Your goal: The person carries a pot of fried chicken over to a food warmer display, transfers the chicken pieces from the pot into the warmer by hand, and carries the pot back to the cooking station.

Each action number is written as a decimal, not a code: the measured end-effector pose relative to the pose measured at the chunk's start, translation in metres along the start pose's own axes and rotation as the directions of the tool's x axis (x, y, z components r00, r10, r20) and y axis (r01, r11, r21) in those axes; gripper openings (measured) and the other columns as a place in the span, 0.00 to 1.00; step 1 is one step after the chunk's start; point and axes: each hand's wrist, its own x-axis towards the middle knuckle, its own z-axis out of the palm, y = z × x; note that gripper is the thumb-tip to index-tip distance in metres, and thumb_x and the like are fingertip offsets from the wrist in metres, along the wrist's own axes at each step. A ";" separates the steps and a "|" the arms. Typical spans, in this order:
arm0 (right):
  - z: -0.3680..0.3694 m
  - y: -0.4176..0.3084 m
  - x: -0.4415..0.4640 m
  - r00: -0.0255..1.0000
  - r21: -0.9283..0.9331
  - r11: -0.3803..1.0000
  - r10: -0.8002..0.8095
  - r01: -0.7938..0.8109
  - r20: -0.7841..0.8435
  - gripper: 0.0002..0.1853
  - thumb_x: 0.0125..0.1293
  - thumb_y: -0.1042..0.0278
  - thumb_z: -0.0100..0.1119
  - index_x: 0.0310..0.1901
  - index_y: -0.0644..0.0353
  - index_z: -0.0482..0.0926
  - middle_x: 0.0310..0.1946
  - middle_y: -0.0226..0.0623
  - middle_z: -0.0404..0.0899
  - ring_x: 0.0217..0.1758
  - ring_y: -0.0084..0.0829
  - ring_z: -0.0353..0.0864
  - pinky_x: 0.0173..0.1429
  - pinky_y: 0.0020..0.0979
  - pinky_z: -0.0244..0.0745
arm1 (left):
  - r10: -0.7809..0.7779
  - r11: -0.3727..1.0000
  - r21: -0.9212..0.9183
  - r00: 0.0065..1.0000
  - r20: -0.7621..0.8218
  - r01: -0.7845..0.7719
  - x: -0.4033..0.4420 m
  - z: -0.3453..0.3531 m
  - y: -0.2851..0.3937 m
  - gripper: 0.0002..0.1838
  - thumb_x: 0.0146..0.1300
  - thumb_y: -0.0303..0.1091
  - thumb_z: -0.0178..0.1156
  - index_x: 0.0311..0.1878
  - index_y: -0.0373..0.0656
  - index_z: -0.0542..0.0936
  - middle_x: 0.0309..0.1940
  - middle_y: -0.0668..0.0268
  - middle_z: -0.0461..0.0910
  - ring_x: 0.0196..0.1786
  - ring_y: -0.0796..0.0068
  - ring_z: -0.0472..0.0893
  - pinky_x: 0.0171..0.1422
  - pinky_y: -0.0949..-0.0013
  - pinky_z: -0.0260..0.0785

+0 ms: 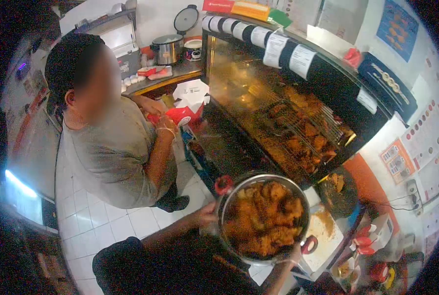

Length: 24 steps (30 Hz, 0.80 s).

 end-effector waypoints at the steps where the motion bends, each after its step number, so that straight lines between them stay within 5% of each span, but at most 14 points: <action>1: 0.005 0.016 0.014 0.998 0.125 0.991 0.048 -0.051 0.028 0.19 0.60 0.61 0.57 0.50 0.61 0.75 0.43 0.39 0.79 0.44 0.41 0.79 0.44 0.41 0.75 | -0.047 0.999 -0.024 0.998 -0.037 0.046 -0.003 -0.018 0.000 0.34 0.59 0.24 0.57 0.68 0.41 0.57 0.57 0.65 0.68 0.60 0.72 0.67 0.65 0.64 0.60; 2: 0.032 0.025 0.006 1.000 0.089 0.996 -0.005 0.002 0.031 0.19 0.61 0.60 0.56 0.50 0.61 0.75 0.43 0.38 0.79 0.44 0.40 0.79 0.45 0.39 0.75 | -0.090 0.995 -0.046 0.993 -0.070 0.087 -0.004 -0.035 0.001 0.33 0.60 0.26 0.57 0.69 0.41 0.57 0.58 0.66 0.68 0.59 0.71 0.69 0.64 0.64 0.61; 3: 0.036 0.034 0.009 0.999 0.063 0.998 0.025 -0.027 0.024 0.18 0.62 0.59 0.55 0.50 0.60 0.75 0.44 0.37 0.79 0.45 0.39 0.78 0.48 0.38 0.74 | -0.067 0.986 0.144 0.989 -0.132 0.086 -0.003 -0.052 0.003 0.35 0.57 0.23 0.56 0.68 0.41 0.58 0.56 0.67 0.70 0.57 0.73 0.70 0.63 0.66 0.61; 5: 0.049 0.059 0.021 0.999 0.053 0.997 0.046 -0.047 0.014 0.18 0.63 0.57 0.53 0.50 0.60 0.75 0.44 0.36 0.79 0.46 0.38 0.78 0.51 0.36 0.74 | -0.147 0.987 0.046 0.977 -0.155 0.156 -0.007 -0.077 0.004 0.36 0.55 0.23 0.56 0.69 0.41 0.57 0.56 0.67 0.70 0.56 0.73 0.70 0.63 0.68 0.61; 7: 0.062 0.081 0.034 0.984 0.031 0.995 -0.102 0.099 0.145 0.16 0.62 0.59 0.55 0.47 0.60 0.76 0.39 0.36 0.79 0.39 0.35 0.79 0.45 0.35 0.75 | -0.205 0.979 -0.050 0.958 -0.200 0.199 -0.011 -0.096 0.006 0.37 0.54 0.27 0.57 0.68 0.41 0.58 0.53 0.68 0.72 0.53 0.75 0.72 0.61 0.69 0.62; 9: 0.056 0.102 0.054 0.970 -0.048 0.972 -0.231 0.228 -0.070 0.12 0.59 0.65 0.57 0.42 0.62 0.76 0.32 0.36 0.78 0.29 0.33 0.78 0.35 0.34 0.75 | -0.233 0.972 -0.046 0.948 -0.216 0.229 -0.015 -0.105 0.011 0.35 0.53 0.29 0.57 0.67 0.41 0.60 0.52 0.68 0.72 0.53 0.75 0.72 0.60 0.69 0.62; 11: 0.058 0.109 0.066 0.952 -0.028 0.954 -0.300 0.299 -0.052 0.10 0.58 0.68 0.57 0.40 0.63 0.76 0.31 0.36 0.77 0.26 0.33 0.78 0.32 0.33 0.75 | -0.254 0.967 -0.043 0.935 -0.247 0.251 -0.011 -0.112 0.017 0.34 0.53 0.31 0.57 0.66 0.41 0.61 0.52 0.67 0.73 0.52 0.76 0.72 0.59 0.68 0.63; 14: 0.079 0.107 0.070 0.953 -0.206 0.972 -0.164 0.112 -0.255 0.10 0.57 0.69 0.56 0.38 0.64 0.75 0.30 0.36 0.77 0.26 0.33 0.77 0.32 0.32 0.74 | -0.194 0.981 -0.066 0.950 -0.245 0.183 -0.007 -0.112 0.044 0.29 0.54 0.33 0.57 0.62 0.42 0.66 0.50 0.68 0.74 0.49 0.77 0.73 0.55 0.69 0.64; 16: 0.085 0.115 0.085 0.983 0.042 0.990 -0.126 0.133 -0.135 0.10 0.56 0.67 0.56 0.37 0.64 0.76 0.28 0.36 0.76 0.27 0.32 0.76 0.32 0.33 0.73 | -0.268 0.962 -0.147 0.902 -0.339 0.230 -0.001 -0.099 0.073 0.23 0.59 0.26 0.54 0.60 0.38 0.68 0.46 0.66 0.74 0.49 0.74 0.74 0.54 0.70 0.64; 20: 0.079 0.112 0.095 0.991 0.038 0.999 -0.001 0.006 -0.135 0.10 0.57 0.63 0.55 0.36 0.60 0.76 0.27 0.34 0.76 0.27 0.30 0.75 0.31 0.34 0.72 | -0.307 0.949 -0.225 0.798 -0.518 0.219 0.005 -0.124 0.038 0.12 0.63 0.34 0.57 0.47 0.39 0.73 0.40 0.70 0.74 0.42 0.76 0.73 0.48 0.72 0.64; 21: 0.067 0.121 0.102 0.991 0.000 1.000 -0.009 0.009 -0.131 0.11 0.58 0.65 0.54 0.41 0.59 0.75 0.30 0.35 0.77 0.31 0.34 0.77 0.35 0.36 0.74 | -0.165 0.978 -0.197 0.840 -0.517 0.071 0.005 -0.139 0.006 0.11 0.64 0.37 0.56 0.44 0.40 0.73 0.36 0.72 0.73 0.39 0.77 0.72 0.46 0.72 0.64; 24: 0.005 0.157 0.142 0.998 -0.073 0.996 0.050 -0.053 -0.048 0.13 0.60 0.63 0.51 0.46 0.56 0.74 0.33 0.35 0.77 0.33 0.35 0.78 0.34 0.37 0.75 | -0.204 0.975 -0.065 0.742 -0.638 0.212 0.013 -0.168 -0.034 0.12 0.64 0.40 0.56 0.41 0.40 0.74 0.34 0.72 0.72 0.38 0.78 0.71 0.45 0.70 0.64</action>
